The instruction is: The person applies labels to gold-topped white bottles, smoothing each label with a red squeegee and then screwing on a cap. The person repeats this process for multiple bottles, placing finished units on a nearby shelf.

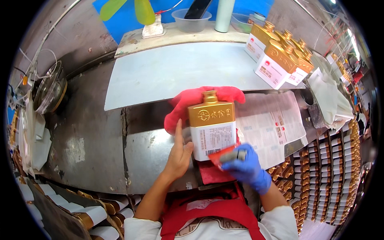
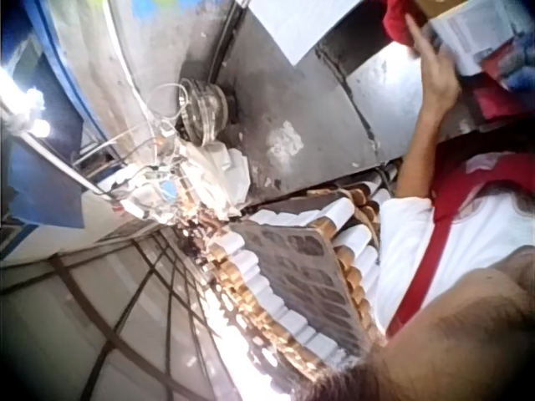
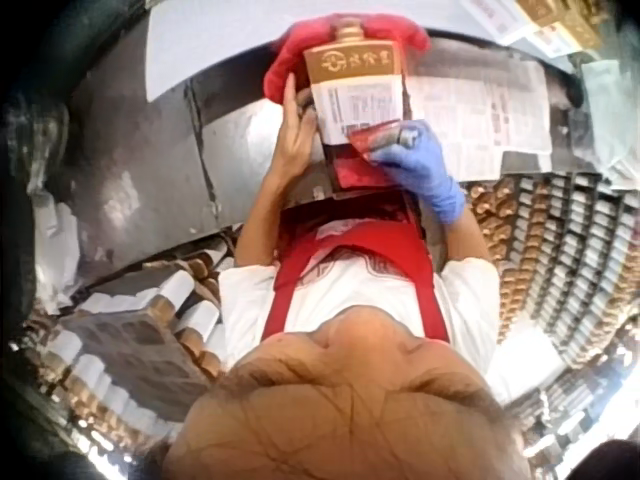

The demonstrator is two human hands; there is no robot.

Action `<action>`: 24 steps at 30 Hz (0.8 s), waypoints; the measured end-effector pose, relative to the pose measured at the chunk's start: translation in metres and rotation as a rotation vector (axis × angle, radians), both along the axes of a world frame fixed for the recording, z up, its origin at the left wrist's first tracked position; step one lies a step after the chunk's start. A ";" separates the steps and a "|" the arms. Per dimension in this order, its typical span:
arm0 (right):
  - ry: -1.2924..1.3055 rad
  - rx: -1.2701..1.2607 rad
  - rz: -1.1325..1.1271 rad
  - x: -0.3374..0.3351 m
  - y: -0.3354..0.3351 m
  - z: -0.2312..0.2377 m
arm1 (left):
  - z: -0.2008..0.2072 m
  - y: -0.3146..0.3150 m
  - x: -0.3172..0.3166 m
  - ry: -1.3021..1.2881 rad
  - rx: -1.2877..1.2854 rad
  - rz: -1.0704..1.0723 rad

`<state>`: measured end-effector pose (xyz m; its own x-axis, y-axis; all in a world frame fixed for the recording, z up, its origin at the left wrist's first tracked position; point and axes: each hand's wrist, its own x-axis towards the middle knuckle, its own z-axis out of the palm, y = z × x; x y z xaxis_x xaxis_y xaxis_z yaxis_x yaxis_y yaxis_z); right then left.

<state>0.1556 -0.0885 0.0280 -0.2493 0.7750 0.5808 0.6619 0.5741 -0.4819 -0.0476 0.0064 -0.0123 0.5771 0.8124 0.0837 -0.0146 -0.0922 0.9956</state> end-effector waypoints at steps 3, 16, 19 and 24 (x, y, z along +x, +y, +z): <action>0.016 -0.075 0.000 0.003 -0.016 0.013 | 0.000 -0.004 -0.001 0.004 0.043 0.020; -0.207 -0.085 -0.009 -0.032 -0.003 -0.004 | -0.009 -0.015 -0.019 -0.169 -0.116 0.180; -0.286 0.086 -0.223 -0.032 0.028 0.016 | -0.009 -0.018 -0.016 -0.164 -0.066 0.213; -0.403 -0.059 0.068 -0.046 0.008 -0.001 | -0.019 -0.018 -0.021 -0.155 0.245 0.257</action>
<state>0.1101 -0.0809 0.0273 -0.4995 0.7782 0.3807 0.7661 0.6019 -0.2253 -0.0687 -0.0113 -0.0316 0.3230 0.8739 0.3633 -0.1087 -0.3470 0.9315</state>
